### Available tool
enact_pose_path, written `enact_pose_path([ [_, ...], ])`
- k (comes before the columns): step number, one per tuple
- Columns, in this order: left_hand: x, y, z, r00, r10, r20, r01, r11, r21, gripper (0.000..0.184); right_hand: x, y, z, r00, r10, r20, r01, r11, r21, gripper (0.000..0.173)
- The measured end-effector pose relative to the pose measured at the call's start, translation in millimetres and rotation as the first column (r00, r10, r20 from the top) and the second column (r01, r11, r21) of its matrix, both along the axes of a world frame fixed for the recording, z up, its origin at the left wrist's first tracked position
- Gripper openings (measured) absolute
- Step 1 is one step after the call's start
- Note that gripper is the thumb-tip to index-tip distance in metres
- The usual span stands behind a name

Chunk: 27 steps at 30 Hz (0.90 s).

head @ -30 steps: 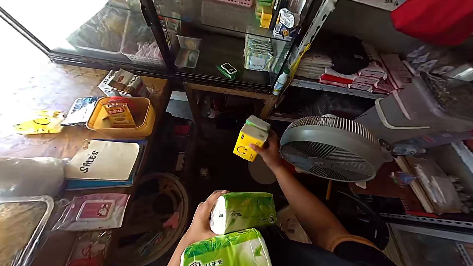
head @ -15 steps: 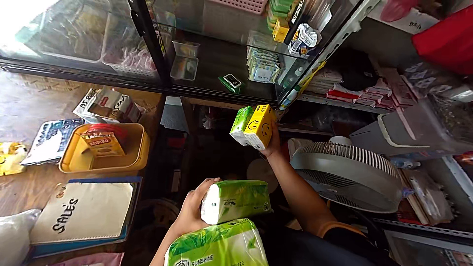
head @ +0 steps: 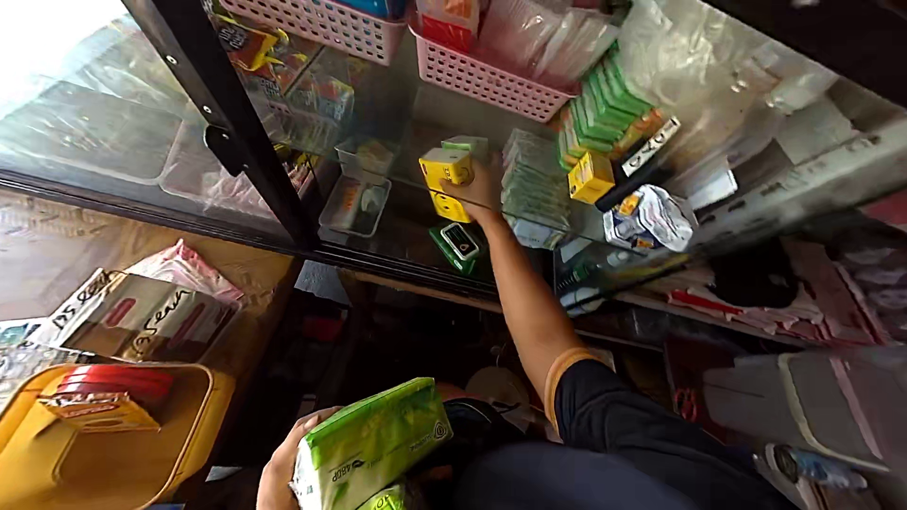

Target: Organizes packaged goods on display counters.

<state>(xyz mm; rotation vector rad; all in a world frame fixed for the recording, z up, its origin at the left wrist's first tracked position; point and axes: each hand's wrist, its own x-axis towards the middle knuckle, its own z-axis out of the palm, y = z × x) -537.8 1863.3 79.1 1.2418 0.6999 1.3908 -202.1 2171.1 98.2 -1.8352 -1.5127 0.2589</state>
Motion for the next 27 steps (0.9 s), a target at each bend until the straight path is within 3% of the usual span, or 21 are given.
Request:
enact_pose_path([
  [2,11.3,17.5,5.0,0.999,0.040,-0.033,-0.040,0.999,-0.011,0.034,27.7,45.3,6.0,0.933,0.131,0.336,-0.067,0.978,-0.195,0.075],
  [3,15.6,24.2,5.0,0.998,0.058,-0.038,-0.059,0.998,-0.026,0.033,41.3,64.8,5.1,0.877,0.224,0.425,-0.091,0.947,-0.309,0.074],
  [5,24.4,32.5,2.5,0.991,0.130,0.015,-0.127,0.984,-0.121,0.034,64.6,95.3,-4.4,0.803,0.360,0.474,-0.119,0.877,-0.465,0.074],
  [9,32.0,44.8,-11.4,0.962,0.212,-0.173,-0.210,0.977,0.025,0.062,89.9,119.3,-34.2,0.767,0.442,0.465,-0.069,0.777,-0.625,0.100],
  [15,32.8,66.2,-33.0,0.913,0.281,-0.297,-0.238,0.956,0.171,0.070,83.8,125.7,-66.0,0.794,0.372,0.481,-0.120,0.871,-0.476,0.100],
  [17,35.9,70.6,-32.7,0.907,0.285,-0.309,-0.238,0.954,0.182,0.072,69.2,123.5,-68.5,0.854,0.269,0.446,-0.078,0.913,-0.400,0.098],
  [20,41.2,74.0,-31.2,0.897,0.315,-0.310,-0.269,0.946,0.182,0.071,49.6,115.9,-78.3,0.886,0.161,0.434,-0.014,0.946,-0.323,0.074],
  [23,42.8,75.9,-33.2,0.890,0.325,-0.319,-0.276,0.942,0.190,0.071,50.2,112.5,-91.9,0.875,0.277,0.396,-0.205,0.955,-0.215,0.062],
  [25,42.7,80.3,-33.8,0.902,0.296,-0.314,-0.245,0.950,0.192,0.073,61.0,120.8,-91.3,0.857,0.289,0.427,-0.231,0.956,-0.183,0.067],
  [27,43.4,84.1,-31.2,0.918,0.267,-0.292,-0.224,0.959,0.174,0.072,76.0,135.5,-79.3,0.864,0.286,0.415,-0.207,0.952,-0.225,0.086],
])
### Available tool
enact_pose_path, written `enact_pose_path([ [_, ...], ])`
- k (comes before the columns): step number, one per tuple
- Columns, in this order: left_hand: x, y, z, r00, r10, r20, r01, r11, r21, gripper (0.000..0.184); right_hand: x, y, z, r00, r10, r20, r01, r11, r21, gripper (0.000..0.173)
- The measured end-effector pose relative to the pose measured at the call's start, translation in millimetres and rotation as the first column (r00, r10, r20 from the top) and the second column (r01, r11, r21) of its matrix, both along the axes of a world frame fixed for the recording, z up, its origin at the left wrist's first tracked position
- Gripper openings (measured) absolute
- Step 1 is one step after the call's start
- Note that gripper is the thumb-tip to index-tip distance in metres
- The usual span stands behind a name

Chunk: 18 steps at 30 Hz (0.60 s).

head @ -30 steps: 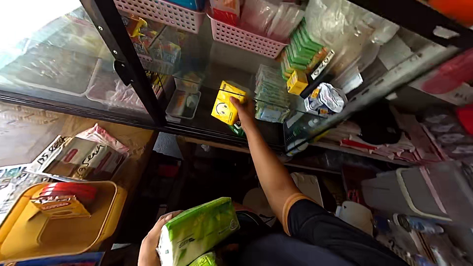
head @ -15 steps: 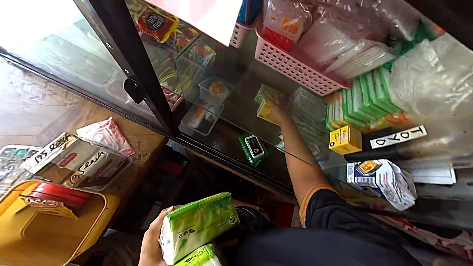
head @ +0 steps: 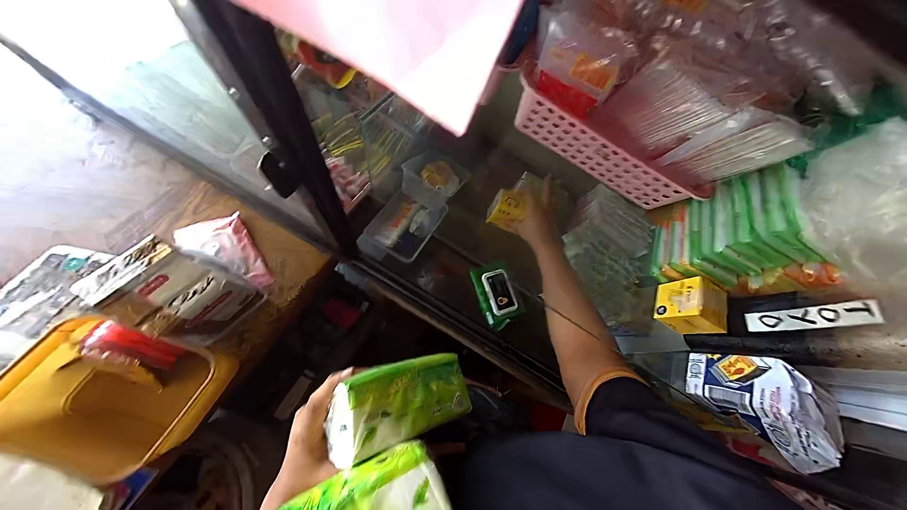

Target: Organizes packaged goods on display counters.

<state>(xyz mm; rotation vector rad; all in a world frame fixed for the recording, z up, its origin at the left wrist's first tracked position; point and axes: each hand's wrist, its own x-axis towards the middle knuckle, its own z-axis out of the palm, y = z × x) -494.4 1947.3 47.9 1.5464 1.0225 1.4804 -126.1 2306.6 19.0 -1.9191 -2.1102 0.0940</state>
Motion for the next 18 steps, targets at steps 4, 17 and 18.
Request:
enact_pose_path([
  [4,-1.7,-7.5,9.9,0.999,0.032,-0.009,-0.032,0.992,-0.123,0.073,1.4,11.8,9.9,1.000,-0.008,-0.029,0.003,0.984,-0.178,0.100],
  [17,-10.7,-6.4,2.8,0.997,-0.054,-0.059,0.051,0.998,-0.042,0.077,-17.9,12.5,24.7,0.986,0.025,-0.163,-0.084,0.926,-0.369,0.076],
  [18,-10.8,-8.4,3.7,0.997,-0.055,-0.048,0.052,0.997,-0.050,0.077,-21.6,11.2,24.6,0.980,0.019,-0.200,-0.090,0.932,-0.350,0.069],
])
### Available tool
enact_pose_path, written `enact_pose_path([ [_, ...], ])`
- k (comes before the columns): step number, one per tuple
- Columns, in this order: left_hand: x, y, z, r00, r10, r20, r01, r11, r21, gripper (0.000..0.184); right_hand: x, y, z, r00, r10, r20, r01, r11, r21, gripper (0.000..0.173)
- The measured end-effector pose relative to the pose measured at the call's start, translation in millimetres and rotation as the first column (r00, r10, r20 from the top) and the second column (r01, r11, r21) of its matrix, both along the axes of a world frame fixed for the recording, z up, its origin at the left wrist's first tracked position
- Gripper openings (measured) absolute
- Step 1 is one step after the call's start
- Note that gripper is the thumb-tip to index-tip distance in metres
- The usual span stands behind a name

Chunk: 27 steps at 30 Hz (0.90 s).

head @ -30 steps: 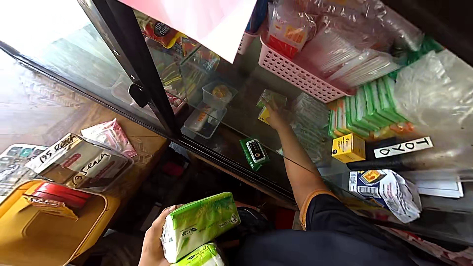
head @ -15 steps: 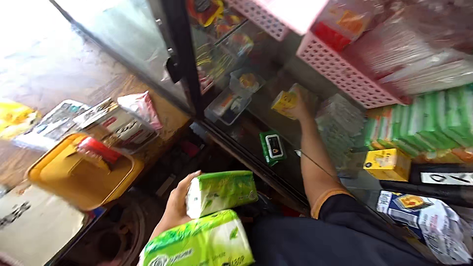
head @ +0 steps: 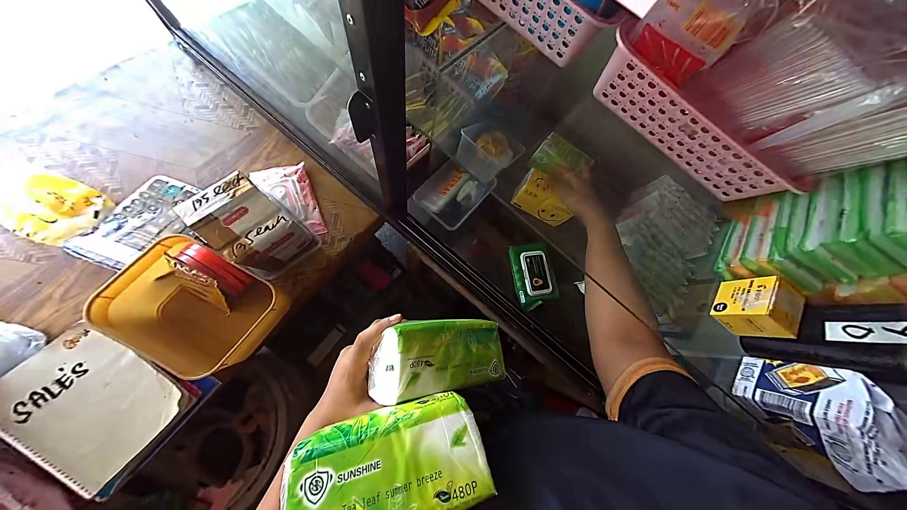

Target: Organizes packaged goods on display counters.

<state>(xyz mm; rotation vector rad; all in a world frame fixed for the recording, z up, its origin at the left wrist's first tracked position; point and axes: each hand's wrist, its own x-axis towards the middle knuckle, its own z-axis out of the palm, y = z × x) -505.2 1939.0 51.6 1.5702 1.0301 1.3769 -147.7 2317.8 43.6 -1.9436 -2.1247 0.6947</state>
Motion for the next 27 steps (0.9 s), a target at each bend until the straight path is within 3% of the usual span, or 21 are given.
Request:
enact_pose_path([
  [4,-1.6,-5.4,4.1,1.000,0.018,-0.018,-0.019,0.999,-0.027,0.077,-4.2,12.0,-13.4,0.955,-0.238,-0.178,0.284,0.908,0.309,0.067],
  [7,-5.9,-8.4,6.8,0.997,0.033,-0.075,-0.035,0.999,-0.024,0.078,-1.1,27.0,-4.4,0.906,-0.385,-0.179,0.422,0.858,0.292,0.078],
  [9,-11.1,-9.0,7.6,0.995,0.022,-0.098,-0.024,0.999,-0.020,0.078,-4.4,22.6,10.7,0.913,-0.374,-0.165,0.407,0.867,0.287,0.085],
  [11,-14.4,-12.6,8.1,0.990,0.039,-0.133,-0.047,0.997,-0.060,0.080,-18.1,-7.1,30.8,0.972,-0.194,-0.134,0.230,0.902,0.366,0.079],
  [13,-13.4,-14.9,11.2,0.985,0.069,-0.157,-0.089,0.988,-0.125,0.080,-43.1,-59.7,48.4,0.957,0.162,-0.241,-0.054,0.915,0.399,0.062],
  [15,-10.8,-13.4,16.8,0.979,0.086,-0.185,-0.121,0.975,-0.184,0.079,-72.5,-129.9,60.5,0.755,0.480,-0.448,-0.395,0.877,0.274,0.056],
  [17,-6.8,-10.7,21.7,0.968,0.105,-0.228,-0.155,0.965,-0.213,0.078,-95.9,-189.6,66.7,0.460,0.617,-0.639,-0.741,0.663,0.107,0.080],
  [19,-4.4,-8.9,20.5,0.971,0.092,-0.219,-0.142,0.964,-0.225,0.073,-109.4,-223.7,70.6,0.266,0.583,-0.768,-0.884,0.466,0.047,0.092],
  [21,-2.1,-6.2,12.3,0.995,0.067,-0.069,-0.083,0.958,-0.274,0.057,-110.6,-237.4,76.7,0.227,0.571,-0.789,-0.895,0.441,0.061,0.085],
  [22,0.2,-3.4,9.8,0.996,0.083,0.033,-0.066,0.935,-0.347,0.053,-108.3,-240.5,80.2,0.261,0.577,-0.774,-0.880,0.472,0.055,0.080],
  [24,-1.0,-2.3,12.7,0.999,0.054,0.007,-0.047,0.920,-0.389,0.082,-99.5,-239.0,79.3,0.351,0.536,-0.768,-0.818,0.574,0.027,0.069],
  [25,0.5,-2.8,14.6,0.996,0.069,0.048,-0.043,0.910,-0.413,0.091,-92.3,-234.4,73.0,0.388,0.460,-0.798,-0.781,0.624,-0.020,0.072],
  [27,1.1,-3.6,14.7,0.967,0.004,0.255,0.095,0.923,-0.373,0.090,-76.4,-224.1,56.8,0.432,0.201,-0.879,-0.680,0.713,-0.171,0.078],
])
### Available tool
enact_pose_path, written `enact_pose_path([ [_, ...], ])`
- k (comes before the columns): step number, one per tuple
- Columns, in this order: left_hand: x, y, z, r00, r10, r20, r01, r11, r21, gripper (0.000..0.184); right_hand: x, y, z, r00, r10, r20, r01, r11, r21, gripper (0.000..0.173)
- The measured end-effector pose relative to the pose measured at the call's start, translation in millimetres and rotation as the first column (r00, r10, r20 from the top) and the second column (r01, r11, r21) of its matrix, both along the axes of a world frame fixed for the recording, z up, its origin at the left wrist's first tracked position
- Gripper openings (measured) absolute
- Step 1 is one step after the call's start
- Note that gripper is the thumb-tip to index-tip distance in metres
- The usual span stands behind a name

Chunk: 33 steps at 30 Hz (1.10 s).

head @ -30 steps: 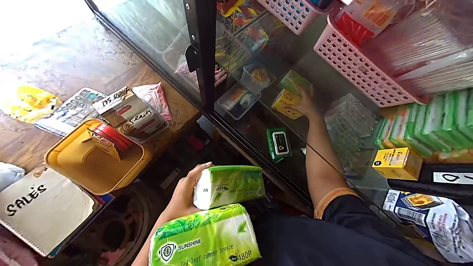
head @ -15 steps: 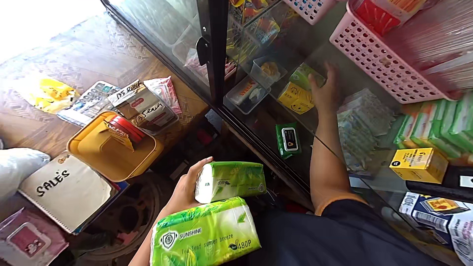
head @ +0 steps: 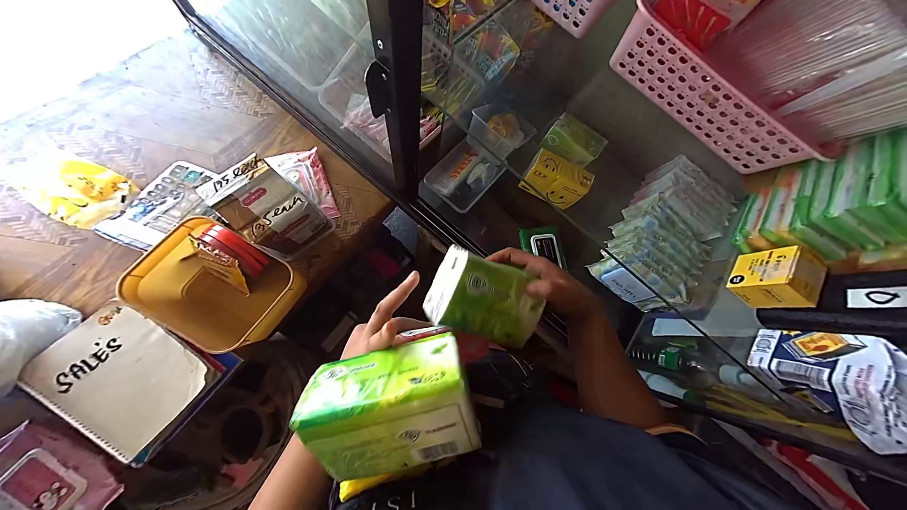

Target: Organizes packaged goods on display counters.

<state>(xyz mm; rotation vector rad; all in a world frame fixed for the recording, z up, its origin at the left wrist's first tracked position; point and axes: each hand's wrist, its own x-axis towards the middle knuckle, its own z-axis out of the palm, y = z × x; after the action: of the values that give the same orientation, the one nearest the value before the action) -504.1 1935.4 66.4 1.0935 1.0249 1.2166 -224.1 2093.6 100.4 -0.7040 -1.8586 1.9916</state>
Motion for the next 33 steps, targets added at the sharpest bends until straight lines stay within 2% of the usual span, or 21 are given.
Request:
enact_pose_path([
  [1,0.4,-1.4,-1.2,0.999,-0.026,0.035,0.024,0.999,0.045,0.084,8.1,4.5,-7.6,0.997,-0.075,-0.011,0.074,0.994,-0.085,0.075],
  [2,0.1,-3.1,-2.7,0.999,-0.033,-0.009,0.034,0.995,0.098,0.078,16.2,8.1,-14.6,0.989,-0.149,-0.011,0.147,0.981,-0.129,0.072],
  [5,-4.2,-8.2,-3.1,0.986,-0.026,-0.166,0.054,0.985,0.162,0.067,36.5,18.2,-28.3,0.921,-0.384,0.059,0.388,0.910,-0.148,0.068],
  [6,-5.3,-10.4,-1.2,0.978,-0.011,-0.208,0.050,0.982,0.183,0.063,42.1,22.2,-30.1,0.883,-0.462,0.080,0.469,0.870,-0.154,0.064],
  [8,-6.8,-13.2,2.9,0.956,0.052,-0.288,0.040,0.952,0.303,0.041,51.9,33.3,-32.3,0.783,-0.616,0.088,0.621,0.763,-0.178,0.048],
  [9,-8.3,-12.9,3.2,0.946,0.072,-0.315,0.057,0.922,0.382,0.031,56.3,41.7,-33.7,0.737,-0.673,0.069,0.671,0.715,-0.195,0.045],
  [11,-9.1,-12.7,3.2,0.953,0.082,-0.292,0.059,0.894,0.445,0.032,68.4,57.8,-35.4,0.685,-0.728,0.011,0.715,0.670,-0.199,0.055],
  [13,-7.0,-14.7,1.6,0.963,0.078,-0.258,0.043,0.902,0.430,0.033,79.1,75.2,-33.4,0.616,-0.787,-0.032,0.785,0.616,-0.070,0.056],
  [14,-5.2,-16.1,0.9,0.972,0.068,-0.223,0.026,0.920,0.391,0.033,83.1,86.5,-31.4,0.556,-0.830,-0.051,0.831,0.554,0.044,0.056],
  [16,-2.9,-19.1,-1.9,0.990,0.032,-0.138,0.010,0.956,0.292,0.039,93.6,117.0,-33.7,0.427,-0.896,-0.122,0.875,0.375,0.305,0.070],
  [18,-1.0,-21.6,-2.0,0.999,0.006,-0.032,-0.001,0.985,0.171,0.048,103.4,153.1,-41.7,0.342,-0.923,-0.178,0.773,0.169,0.612,0.080],
  [19,0.5,-22.3,-1.1,1.000,0.009,-0.013,-0.007,0.991,0.134,0.051,105.2,168.7,-44.1,0.324,-0.927,-0.190,0.675,0.086,0.733,0.081],
  [20,1.4,-22.8,-0.4,1.000,0.014,-0.012,-0.013,0.993,0.119,0.051,105.0,182.1,-46.6,0.320,-0.931,-0.178,0.582,0.044,0.812,0.080],
  [21,1.6,-23.3,0.5,1.000,0.017,-0.014,-0.015,0.993,0.113,0.051,102.4,191.9,-48.6,0.328,-0.935,-0.138,0.522,0.058,0.851,0.079],
  [22,2.1,-23.6,1.1,1.000,0.024,-0.005,-0.023,0.994,0.103,0.052,98.9,198.8,-49.2,0.364,-0.928,-0.079,0.483,0.115,0.868,0.078],
  [25,1.9,-26.5,1.0,0.998,0.062,0.016,-0.063,0.994,0.084,0.054,89.3,208.2,-43.5,0.498,-0.854,0.151,0.370,0.367,0.854,0.076],
  [27,1.1,-28.4,0.3,0.997,0.077,0.009,-0.077,0.994,0.083,0.051,84.1,213.1,-36.1,0.521,-0.798,0.303,0.293,0.501,0.814,0.076],
  [28,1.5,-29.7,1.9,0.995,0.092,0.042,-0.094,0.995,0.045,0.053,82.7,215.2,-35.6,0.517,-0.781,0.351,0.258,0.533,0.806,0.076],
  [30,2.3,-30.2,4.0,0.993,0.098,0.069,-0.099,0.995,0.006,0.055,80.2,223.8,-39.5,0.464,-0.788,0.406,0.183,0.533,0.826,0.076],
  [33,3.0,-30.0,4.7,0.990,0.100,0.096,-0.098,0.995,-0.027,0.055,76.4,237.5,-48.8,0.316,-0.818,0.481,0.083,0.529,0.845,0.079],
])
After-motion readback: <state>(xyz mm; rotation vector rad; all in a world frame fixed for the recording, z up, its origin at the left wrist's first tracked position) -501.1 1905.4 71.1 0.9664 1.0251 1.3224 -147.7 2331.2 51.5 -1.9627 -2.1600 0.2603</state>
